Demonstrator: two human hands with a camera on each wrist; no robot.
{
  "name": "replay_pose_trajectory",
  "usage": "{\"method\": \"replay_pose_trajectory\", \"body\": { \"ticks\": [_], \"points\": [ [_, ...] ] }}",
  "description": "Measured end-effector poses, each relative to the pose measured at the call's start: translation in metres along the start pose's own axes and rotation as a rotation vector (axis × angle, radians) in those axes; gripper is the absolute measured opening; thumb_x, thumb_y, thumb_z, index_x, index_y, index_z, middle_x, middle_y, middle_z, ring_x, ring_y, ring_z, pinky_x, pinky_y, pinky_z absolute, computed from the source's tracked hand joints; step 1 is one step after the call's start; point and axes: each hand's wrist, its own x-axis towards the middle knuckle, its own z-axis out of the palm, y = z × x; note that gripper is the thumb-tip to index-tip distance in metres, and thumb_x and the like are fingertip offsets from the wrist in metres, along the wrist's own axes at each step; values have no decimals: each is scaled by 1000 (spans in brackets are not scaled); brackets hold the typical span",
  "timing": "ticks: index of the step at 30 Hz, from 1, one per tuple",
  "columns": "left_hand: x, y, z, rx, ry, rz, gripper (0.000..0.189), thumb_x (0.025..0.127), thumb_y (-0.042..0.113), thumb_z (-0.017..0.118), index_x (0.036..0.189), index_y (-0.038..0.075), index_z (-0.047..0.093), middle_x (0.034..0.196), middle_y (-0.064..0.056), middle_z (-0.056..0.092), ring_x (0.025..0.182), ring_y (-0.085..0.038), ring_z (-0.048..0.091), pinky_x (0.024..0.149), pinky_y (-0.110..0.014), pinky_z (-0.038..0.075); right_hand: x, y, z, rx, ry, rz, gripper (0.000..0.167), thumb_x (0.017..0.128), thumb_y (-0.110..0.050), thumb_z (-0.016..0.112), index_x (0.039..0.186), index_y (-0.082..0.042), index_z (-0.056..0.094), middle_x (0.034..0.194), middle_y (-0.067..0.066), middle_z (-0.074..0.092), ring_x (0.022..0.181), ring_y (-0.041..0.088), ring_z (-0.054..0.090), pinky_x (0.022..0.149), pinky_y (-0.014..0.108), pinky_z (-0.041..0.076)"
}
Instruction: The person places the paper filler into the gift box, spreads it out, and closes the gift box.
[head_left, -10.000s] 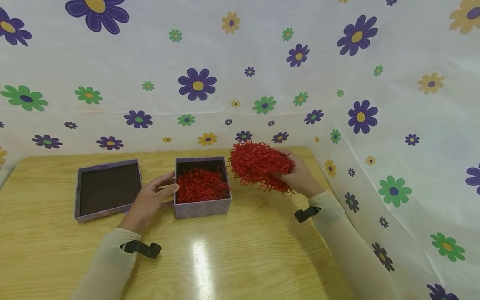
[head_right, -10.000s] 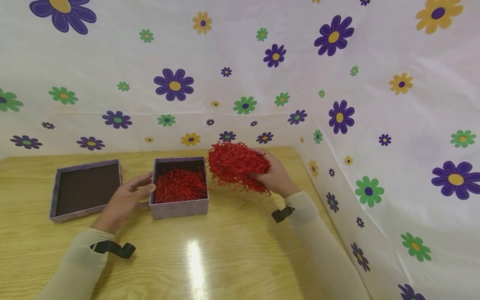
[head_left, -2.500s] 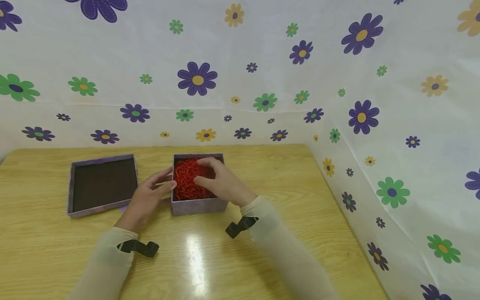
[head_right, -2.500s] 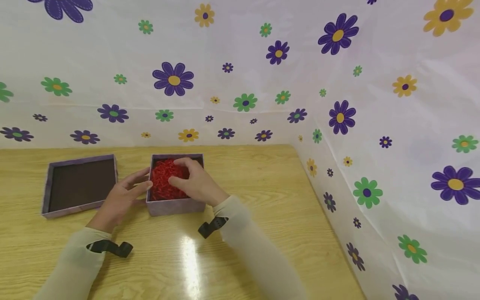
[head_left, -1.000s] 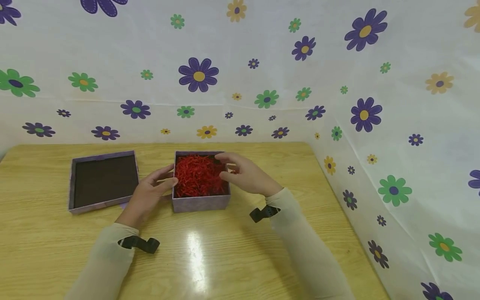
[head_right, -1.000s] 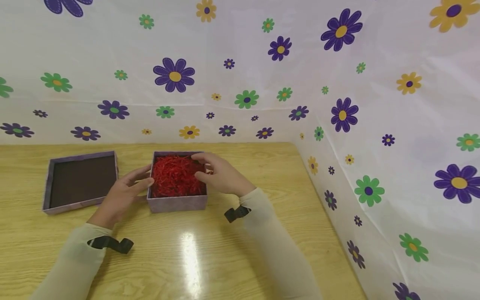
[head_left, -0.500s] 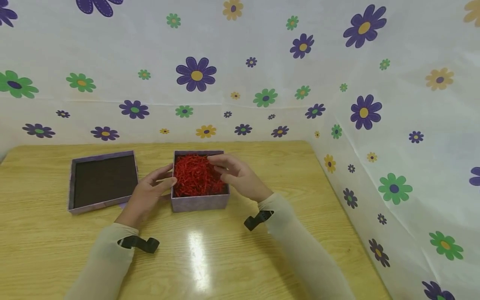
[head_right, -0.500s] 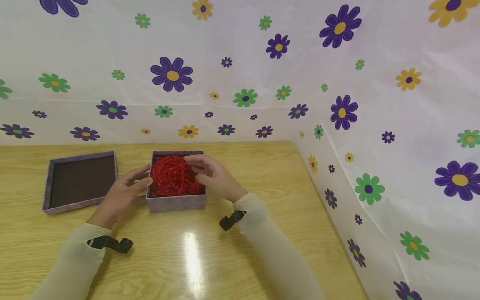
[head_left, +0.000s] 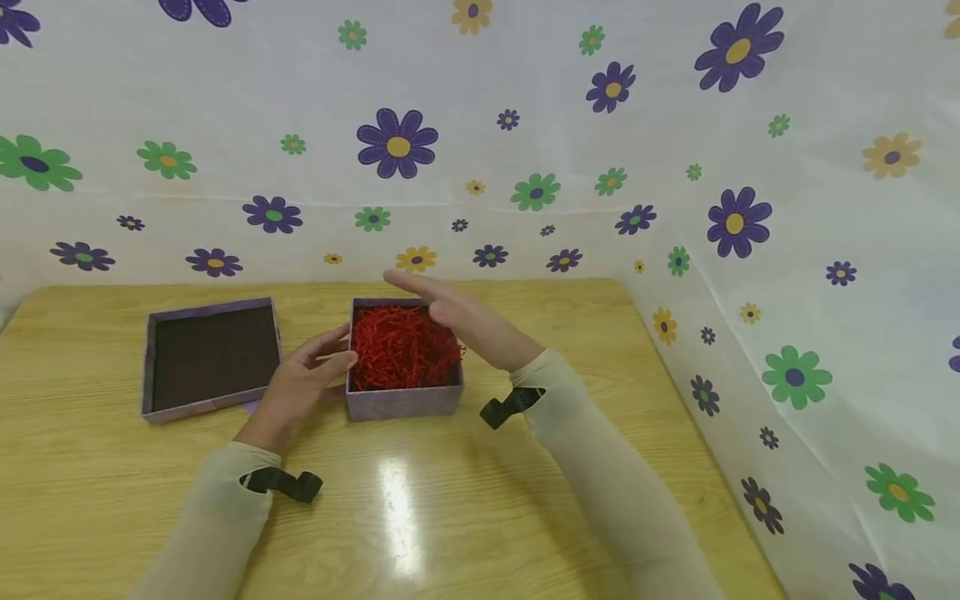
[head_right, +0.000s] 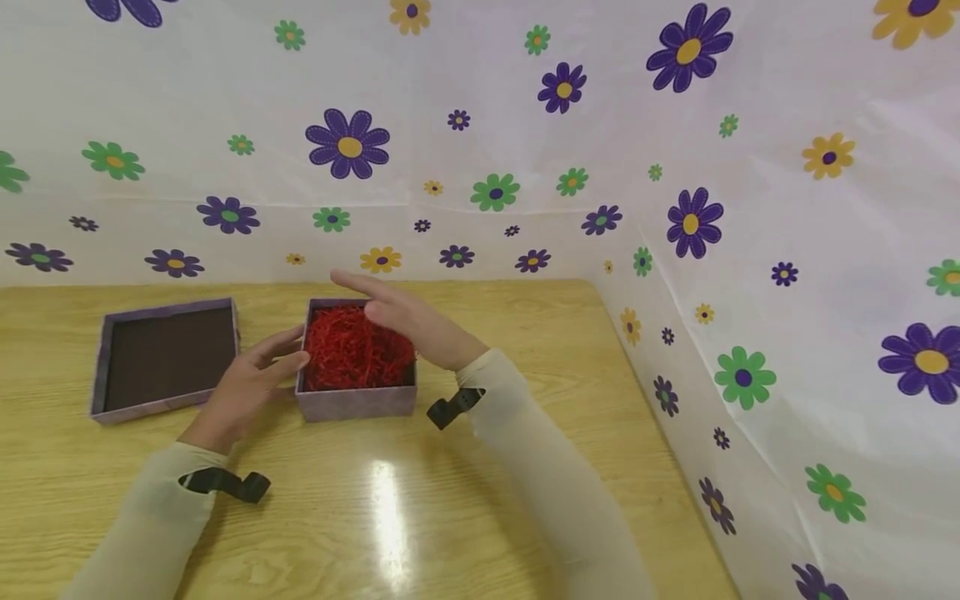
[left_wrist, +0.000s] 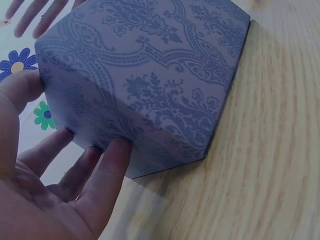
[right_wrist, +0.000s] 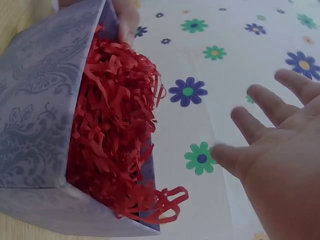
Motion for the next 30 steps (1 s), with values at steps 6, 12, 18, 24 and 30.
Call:
{"method": "replay_pose_trajectory", "body": {
  "ticks": [6,12,18,24,30],
  "points": [
    [0,-1,1,-11,-16,-3,74,98,47,69,162,27,38,160,-11,40,140,-33,45,114,-54,43,-5,6,18,-203,64,123,61,105,-22,63,160,-13,39,164,4,38,151,21,35,122,51,33],
    [1,-3,0,19,-8,4,75,97,51,69,161,28,39,159,-11,40,142,-34,42,115,-57,41,-8,22,41,-320,147,276,61,101,-19,69,157,-14,45,159,2,44,147,20,39,122,44,34],
    [-1,-2,-1,13,0,4,75,97,52,69,162,28,39,159,-12,40,143,-34,41,116,-57,39,4,36,51,-370,83,372,49,102,-20,69,149,-17,54,151,-2,52,143,12,43,120,35,36],
    [0,-1,0,-13,-6,14,73,98,48,69,161,28,39,159,-12,41,141,-33,43,115,-56,41,17,40,53,-430,65,493,44,104,-20,66,147,-19,56,149,-4,53,141,11,45,118,35,39],
    [0,-1,0,-54,-10,4,72,99,45,69,162,26,38,159,-11,40,140,-33,45,106,-43,52,25,44,55,-521,-16,470,46,105,-17,63,150,-14,54,151,-1,53,140,12,47,115,29,41]
  ]
}}
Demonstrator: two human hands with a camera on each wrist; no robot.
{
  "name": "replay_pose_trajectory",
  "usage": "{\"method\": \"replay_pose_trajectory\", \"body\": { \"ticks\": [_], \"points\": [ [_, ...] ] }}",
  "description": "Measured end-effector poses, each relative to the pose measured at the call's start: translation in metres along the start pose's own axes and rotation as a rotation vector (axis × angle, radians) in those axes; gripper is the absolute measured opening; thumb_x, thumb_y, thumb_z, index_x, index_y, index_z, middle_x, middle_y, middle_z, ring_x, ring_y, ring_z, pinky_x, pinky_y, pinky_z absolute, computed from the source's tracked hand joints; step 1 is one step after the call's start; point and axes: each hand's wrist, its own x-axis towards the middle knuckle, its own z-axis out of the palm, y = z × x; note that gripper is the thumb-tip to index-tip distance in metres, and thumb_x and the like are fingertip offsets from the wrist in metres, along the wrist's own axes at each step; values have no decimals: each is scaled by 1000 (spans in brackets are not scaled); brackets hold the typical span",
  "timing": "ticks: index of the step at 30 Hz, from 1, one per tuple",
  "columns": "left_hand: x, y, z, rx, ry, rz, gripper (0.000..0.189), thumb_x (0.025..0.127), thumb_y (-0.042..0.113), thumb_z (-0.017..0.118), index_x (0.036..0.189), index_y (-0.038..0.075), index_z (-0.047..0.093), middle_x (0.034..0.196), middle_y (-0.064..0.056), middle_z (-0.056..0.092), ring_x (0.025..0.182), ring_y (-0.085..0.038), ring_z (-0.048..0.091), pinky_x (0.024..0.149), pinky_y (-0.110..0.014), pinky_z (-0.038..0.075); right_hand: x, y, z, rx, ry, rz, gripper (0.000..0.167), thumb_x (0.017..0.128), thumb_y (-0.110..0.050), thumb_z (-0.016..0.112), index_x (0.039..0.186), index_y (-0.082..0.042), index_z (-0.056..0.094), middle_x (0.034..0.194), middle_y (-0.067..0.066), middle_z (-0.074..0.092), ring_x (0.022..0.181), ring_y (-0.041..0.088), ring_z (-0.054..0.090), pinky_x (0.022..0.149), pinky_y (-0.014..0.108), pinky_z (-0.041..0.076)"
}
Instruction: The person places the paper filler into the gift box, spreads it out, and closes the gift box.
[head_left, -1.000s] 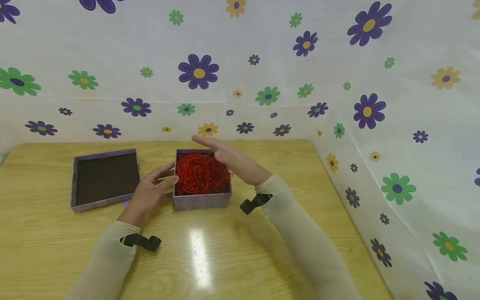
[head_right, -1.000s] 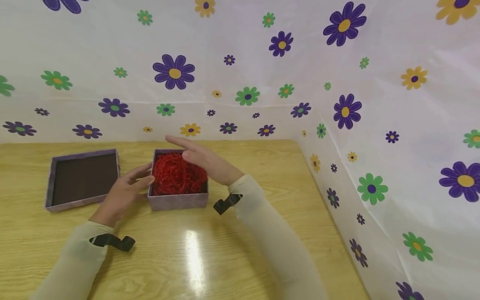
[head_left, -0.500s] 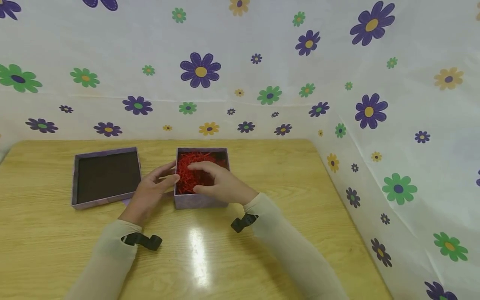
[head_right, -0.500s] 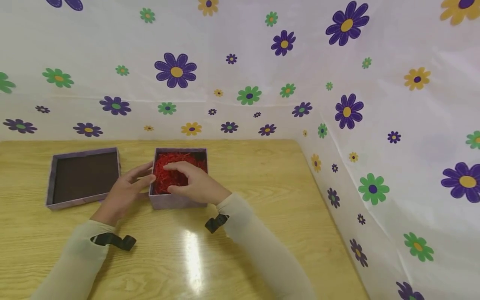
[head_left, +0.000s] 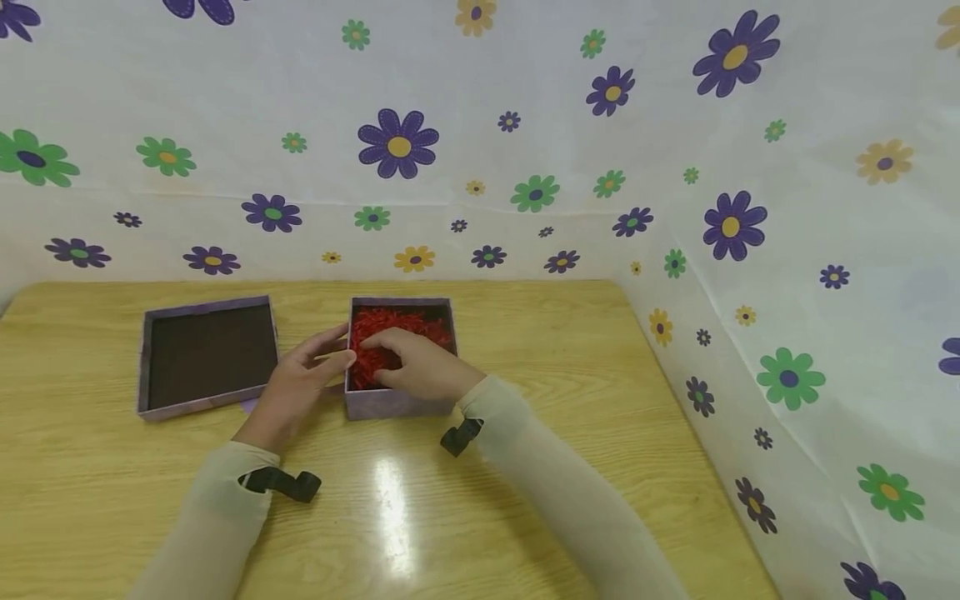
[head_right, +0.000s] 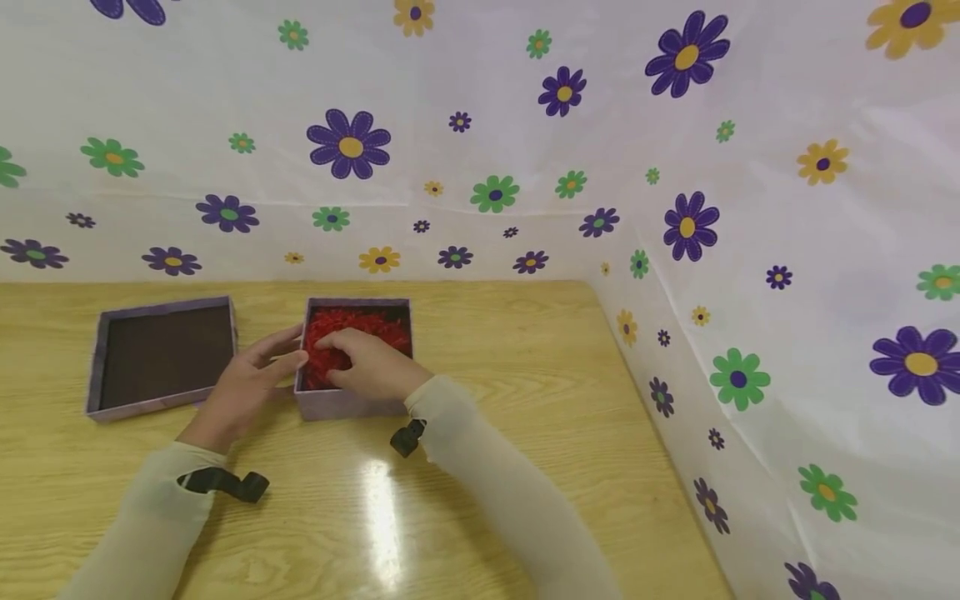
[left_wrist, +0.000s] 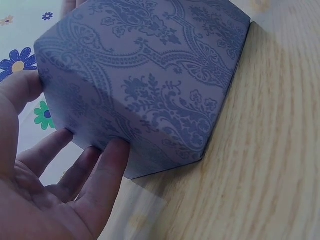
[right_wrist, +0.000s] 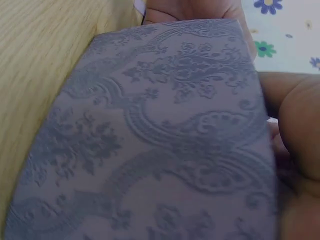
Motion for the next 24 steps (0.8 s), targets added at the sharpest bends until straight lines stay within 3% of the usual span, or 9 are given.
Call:
{"method": "replay_pose_trajectory", "body": {
  "ticks": [3,7,11,14,16,19,24],
  "points": [
    [0,0,0,-2,-3,-4,73,99,45,69,162,26,38,160,-12,39,141,-33,45,105,-41,53,-7,-4,-6,-66,-6,-47,48,105,-17,62,151,-12,52,153,1,51,142,13,45,117,29,40],
    [1,-1,1,-3,1,-2,74,99,45,69,162,24,37,160,-12,39,141,-34,45,109,-48,49,-22,-8,-21,-95,13,-97,49,106,-17,61,153,-13,50,159,2,46,148,15,39,121,32,36],
    [1,-1,1,14,12,2,74,99,46,69,162,24,38,159,-12,40,138,-33,47,112,-52,46,-38,-3,-41,-3,72,-153,47,107,-16,59,153,-14,51,160,2,45,148,15,38,121,39,36],
    [0,-1,1,38,17,8,73,99,47,68,162,24,39,158,-12,42,137,-31,49,113,-50,45,-49,10,-53,92,183,-161,43,107,-15,59,149,-12,55,155,2,51,146,17,42,120,44,37],
    [0,-1,0,46,17,14,72,99,47,68,162,24,39,157,-12,42,136,-31,49,113,-49,45,-53,22,-57,148,269,-124,39,107,-15,59,146,-11,58,149,3,56,142,20,48,119,46,39],
    [0,-1,0,50,10,18,72,100,46,68,162,24,39,158,-12,42,138,-32,48,114,-51,44,-56,43,-57,215,338,0,36,106,-20,60,141,-10,61,142,5,61,134,23,55,114,45,45],
    [-1,-1,-1,63,3,12,73,100,48,67,162,25,37,160,-13,39,140,-35,46,115,-55,41,-57,70,-46,372,266,173,43,106,-27,62,145,-9,56,137,10,62,125,27,60,105,47,52]
  ]
}}
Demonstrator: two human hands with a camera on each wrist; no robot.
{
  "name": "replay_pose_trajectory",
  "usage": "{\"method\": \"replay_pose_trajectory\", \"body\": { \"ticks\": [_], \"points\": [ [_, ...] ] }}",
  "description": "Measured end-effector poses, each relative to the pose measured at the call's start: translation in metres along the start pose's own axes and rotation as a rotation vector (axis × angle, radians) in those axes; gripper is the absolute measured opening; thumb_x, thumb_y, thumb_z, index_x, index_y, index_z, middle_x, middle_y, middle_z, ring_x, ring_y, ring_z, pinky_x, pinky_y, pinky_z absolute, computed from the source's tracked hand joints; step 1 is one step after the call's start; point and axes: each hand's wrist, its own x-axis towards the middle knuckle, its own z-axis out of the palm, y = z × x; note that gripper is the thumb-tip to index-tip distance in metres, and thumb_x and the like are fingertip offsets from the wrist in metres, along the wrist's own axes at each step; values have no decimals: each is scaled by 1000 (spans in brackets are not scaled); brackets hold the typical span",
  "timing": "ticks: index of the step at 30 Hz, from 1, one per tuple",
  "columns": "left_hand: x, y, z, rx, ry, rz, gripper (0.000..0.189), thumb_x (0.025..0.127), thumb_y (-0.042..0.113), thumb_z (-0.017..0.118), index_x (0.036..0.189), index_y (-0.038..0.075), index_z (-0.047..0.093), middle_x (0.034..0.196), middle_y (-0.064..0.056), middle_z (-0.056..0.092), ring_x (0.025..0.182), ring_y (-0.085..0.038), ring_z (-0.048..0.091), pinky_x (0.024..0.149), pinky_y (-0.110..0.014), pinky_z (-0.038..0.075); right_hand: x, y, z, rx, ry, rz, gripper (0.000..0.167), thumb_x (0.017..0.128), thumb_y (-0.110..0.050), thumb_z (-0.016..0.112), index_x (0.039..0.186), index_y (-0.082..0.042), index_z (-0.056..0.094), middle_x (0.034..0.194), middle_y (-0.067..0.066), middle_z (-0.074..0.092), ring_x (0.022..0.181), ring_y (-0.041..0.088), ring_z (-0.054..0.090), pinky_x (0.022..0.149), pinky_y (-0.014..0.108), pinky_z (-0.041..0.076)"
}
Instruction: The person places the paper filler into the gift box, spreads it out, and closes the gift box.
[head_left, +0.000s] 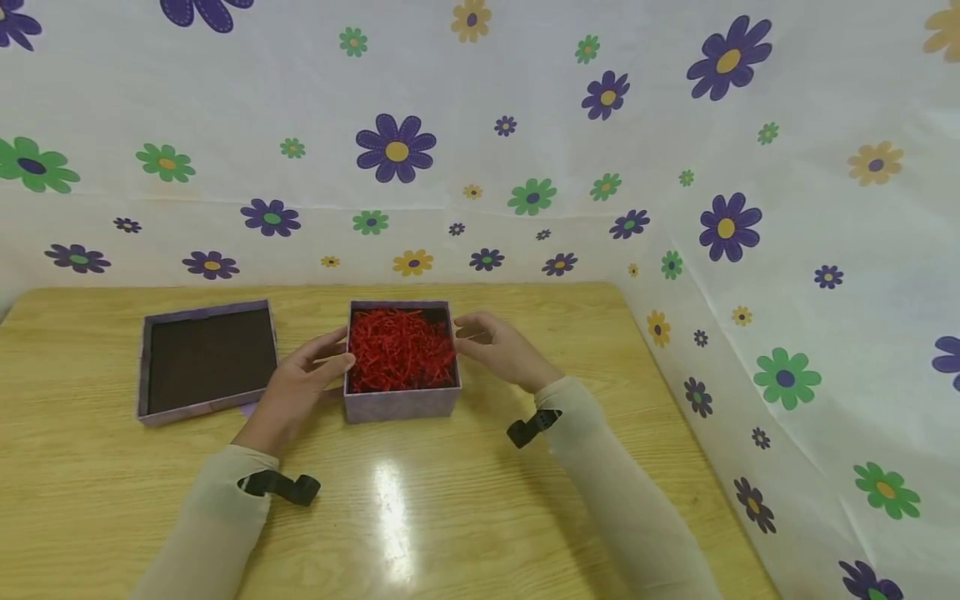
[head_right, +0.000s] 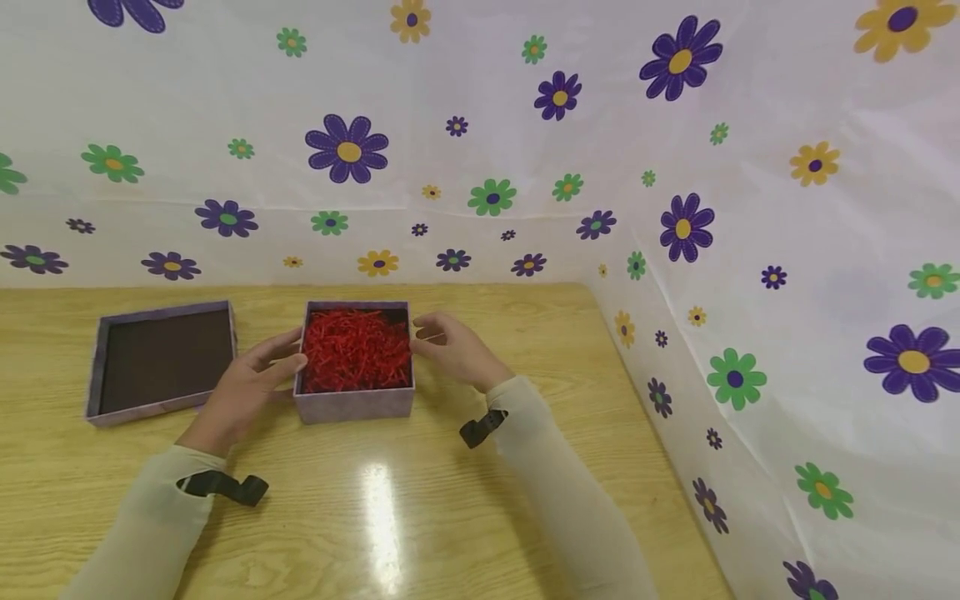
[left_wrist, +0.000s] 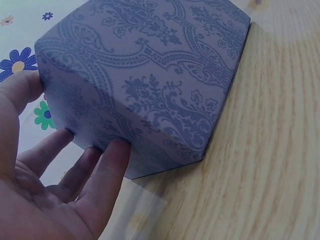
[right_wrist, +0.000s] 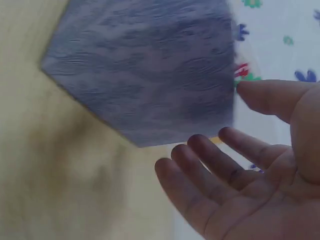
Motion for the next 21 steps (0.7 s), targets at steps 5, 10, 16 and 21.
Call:
{"method": "replay_pose_trajectory", "body": {
  "ticks": [5,10,16,21],
  "points": [
    [0,0,0,-11,-8,-9,74,100,48,67,163,25,36,160,-12,38,140,-35,46,114,-54,43,1,21,6,226,-43,38,47,107,-24,60,149,-7,49,136,18,59,125,34,62,107,48,52],
    [-1,-1,0,-20,-10,-14,74,100,48,67,163,27,35,161,-12,36,140,-35,47,114,-55,43,0,33,13,243,-39,6,49,106,-32,61,151,-15,51,140,11,58,131,30,57,110,49,48],
    [0,-2,0,-12,-12,-19,75,100,49,67,163,28,34,162,-12,35,139,-35,46,115,-56,42,-3,39,22,314,-14,-4,50,105,-35,61,151,-16,51,145,11,56,133,31,55,108,50,50],
    [0,-1,0,-4,-7,-15,74,100,48,66,163,28,34,161,-12,36,138,-34,47,113,-54,45,-5,39,31,442,22,1,48,105,-29,60,150,-13,52,147,12,55,130,34,59,102,47,55]
  ]
}}
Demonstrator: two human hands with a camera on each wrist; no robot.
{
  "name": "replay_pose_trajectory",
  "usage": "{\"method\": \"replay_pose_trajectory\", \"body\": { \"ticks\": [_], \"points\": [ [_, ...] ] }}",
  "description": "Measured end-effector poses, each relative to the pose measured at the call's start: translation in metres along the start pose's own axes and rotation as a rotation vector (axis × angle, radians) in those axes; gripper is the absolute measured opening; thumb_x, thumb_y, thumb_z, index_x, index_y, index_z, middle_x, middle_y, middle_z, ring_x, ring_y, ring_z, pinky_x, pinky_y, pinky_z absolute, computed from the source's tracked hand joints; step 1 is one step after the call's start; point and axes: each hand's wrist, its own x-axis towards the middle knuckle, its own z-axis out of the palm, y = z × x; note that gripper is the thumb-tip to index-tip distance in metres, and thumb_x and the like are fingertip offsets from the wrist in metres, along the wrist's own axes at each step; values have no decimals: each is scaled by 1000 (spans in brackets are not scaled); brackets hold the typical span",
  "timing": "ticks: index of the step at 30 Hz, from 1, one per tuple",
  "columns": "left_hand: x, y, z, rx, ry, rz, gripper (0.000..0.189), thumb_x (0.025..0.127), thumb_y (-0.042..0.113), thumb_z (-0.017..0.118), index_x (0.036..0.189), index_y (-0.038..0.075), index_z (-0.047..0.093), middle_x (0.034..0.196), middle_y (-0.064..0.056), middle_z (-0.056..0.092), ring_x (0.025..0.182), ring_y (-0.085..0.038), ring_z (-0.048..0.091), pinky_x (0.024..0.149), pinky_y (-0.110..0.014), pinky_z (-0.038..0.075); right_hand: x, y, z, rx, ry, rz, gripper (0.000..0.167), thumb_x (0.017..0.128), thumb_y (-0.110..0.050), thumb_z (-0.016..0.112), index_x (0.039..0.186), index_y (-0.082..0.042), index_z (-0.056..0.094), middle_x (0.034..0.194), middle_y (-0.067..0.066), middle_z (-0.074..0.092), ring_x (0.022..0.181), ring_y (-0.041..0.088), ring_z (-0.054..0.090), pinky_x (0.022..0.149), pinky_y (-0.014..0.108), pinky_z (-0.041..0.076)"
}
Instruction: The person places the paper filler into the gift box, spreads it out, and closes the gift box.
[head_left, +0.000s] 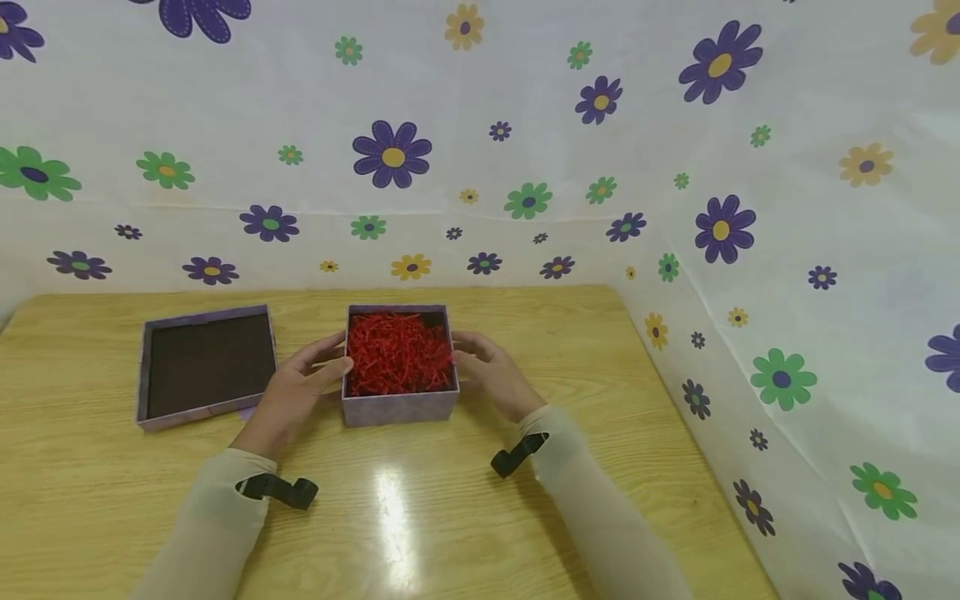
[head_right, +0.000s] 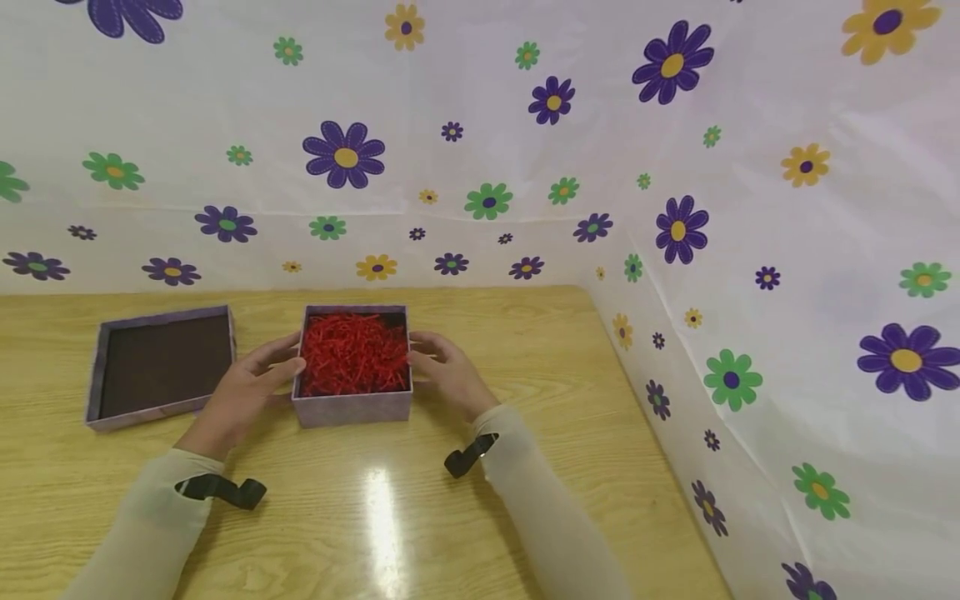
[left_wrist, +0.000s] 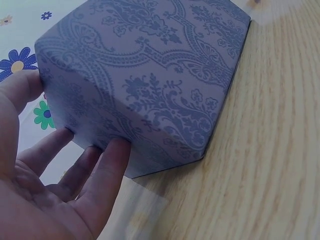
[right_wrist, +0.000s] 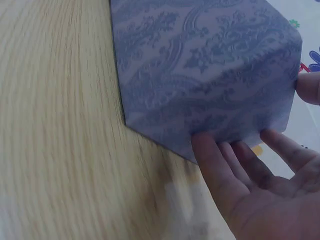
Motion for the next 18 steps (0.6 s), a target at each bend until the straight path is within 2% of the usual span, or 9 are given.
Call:
{"method": "replay_pose_trajectory", "body": {
  "ticks": [3,8,14,18],
  "points": [
    [0,1,1,9,1,-3,74,100,49,66,163,28,34,162,-12,35,138,-34,47,113,-53,45,-2,2,4,58,32,-4,47,105,-25,60,150,-11,53,149,12,55,131,33,58,102,46,55],
    [-1,2,-1,7,-6,-10,77,99,52,66,163,26,34,161,-12,35,138,-32,47,109,-49,50,-2,2,9,66,69,-3,47,106,-25,59,150,-9,54,150,12,54,133,32,57,103,46,55],
    [-4,10,-7,16,-2,48,72,102,49,61,162,18,36,158,-14,37,140,-36,45,99,-44,57,-3,1,11,60,91,10,46,106,-25,59,150,-11,55,150,10,55,137,31,54,104,46,54],
    [-10,19,-17,91,35,87,72,103,49,62,163,19,35,157,-17,39,135,-33,52,93,-38,60,-5,1,10,58,91,16,46,106,-26,59,150,-10,55,151,11,54,138,32,53,105,47,54]
  ]
}}
